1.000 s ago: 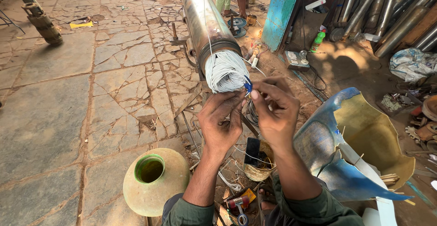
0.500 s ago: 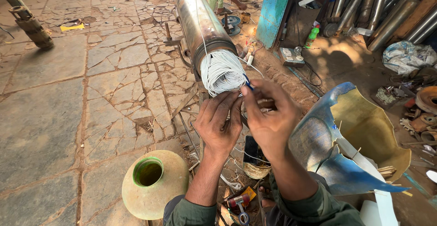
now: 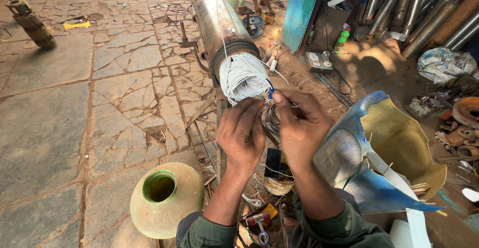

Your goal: The person sits on the floor and bundles white wires around a metal cylinder using blue tape. They repeatedly pull lengths of wire, wrap them around the cylinder, and secure the bundle with tape.

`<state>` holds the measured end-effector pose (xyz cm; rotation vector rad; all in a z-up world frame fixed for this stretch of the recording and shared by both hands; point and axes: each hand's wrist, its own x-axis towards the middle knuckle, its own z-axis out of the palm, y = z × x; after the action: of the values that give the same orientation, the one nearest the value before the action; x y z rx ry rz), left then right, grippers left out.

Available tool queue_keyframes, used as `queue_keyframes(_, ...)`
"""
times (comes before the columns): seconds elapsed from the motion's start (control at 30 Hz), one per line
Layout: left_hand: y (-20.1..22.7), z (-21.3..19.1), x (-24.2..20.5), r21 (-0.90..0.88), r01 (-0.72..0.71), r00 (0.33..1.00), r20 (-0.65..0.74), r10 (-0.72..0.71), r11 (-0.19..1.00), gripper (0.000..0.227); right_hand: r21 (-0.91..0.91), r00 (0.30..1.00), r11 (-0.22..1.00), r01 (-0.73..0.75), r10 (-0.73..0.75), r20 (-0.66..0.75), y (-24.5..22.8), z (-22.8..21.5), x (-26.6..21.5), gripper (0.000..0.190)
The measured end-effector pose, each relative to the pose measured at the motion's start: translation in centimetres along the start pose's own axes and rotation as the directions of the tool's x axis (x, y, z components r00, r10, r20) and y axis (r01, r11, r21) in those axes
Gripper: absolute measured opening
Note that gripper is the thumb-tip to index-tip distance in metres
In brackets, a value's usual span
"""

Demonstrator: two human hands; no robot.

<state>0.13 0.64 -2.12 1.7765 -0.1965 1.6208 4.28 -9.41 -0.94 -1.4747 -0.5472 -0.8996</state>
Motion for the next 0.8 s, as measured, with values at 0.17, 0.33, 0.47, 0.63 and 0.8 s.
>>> queue_keyframes(0.17, -0.3, -0.1, -0.1, 0.031, -0.010, 1.000, -0.002, 0.011, 0.999, 0.025, -0.128, 0.971, 0.963, 0.237, -0.240, -0.013, -0.9, 1.3, -1.0, 0.012)
queue_keyframes(0.33, -1.3, -1.5, 0.5, -0.110, -0.089, 0.994, -0.074, 0.081, 0.990, 0.021, -0.190, 0.978, 0.962, 0.197, -0.206, -0.030, -0.9, 1.8, -0.4, 0.009)
queue_keyframes(0.47, -1.5, -2.0, 1.3, -0.104, 0.020, 0.983, -0.179, -0.038, 0.994, 0.027, -0.174, 0.979, 0.967, 0.187, -0.198, -0.051, -1.4, 1.8, -0.4, 0.015)
queue_keyframes(0.63, -1.2, -2.3, 2.1, -0.037, 0.096, 0.987, -0.123, -0.100, 0.995, 0.029, -0.232, 0.942, 0.914, 0.334, -0.328, 0.066, -1.5, 1.2, 0.8, 0.028)
queue_keyframes(0.8, -1.1, -2.1, 2.7, 0.119, 0.057, 0.993, -0.106, -0.044, 0.991, 0.029, -0.082, 0.798, 0.808, 0.584, -0.552, 0.241, 0.3, 2.3, 3.9, 0.036)
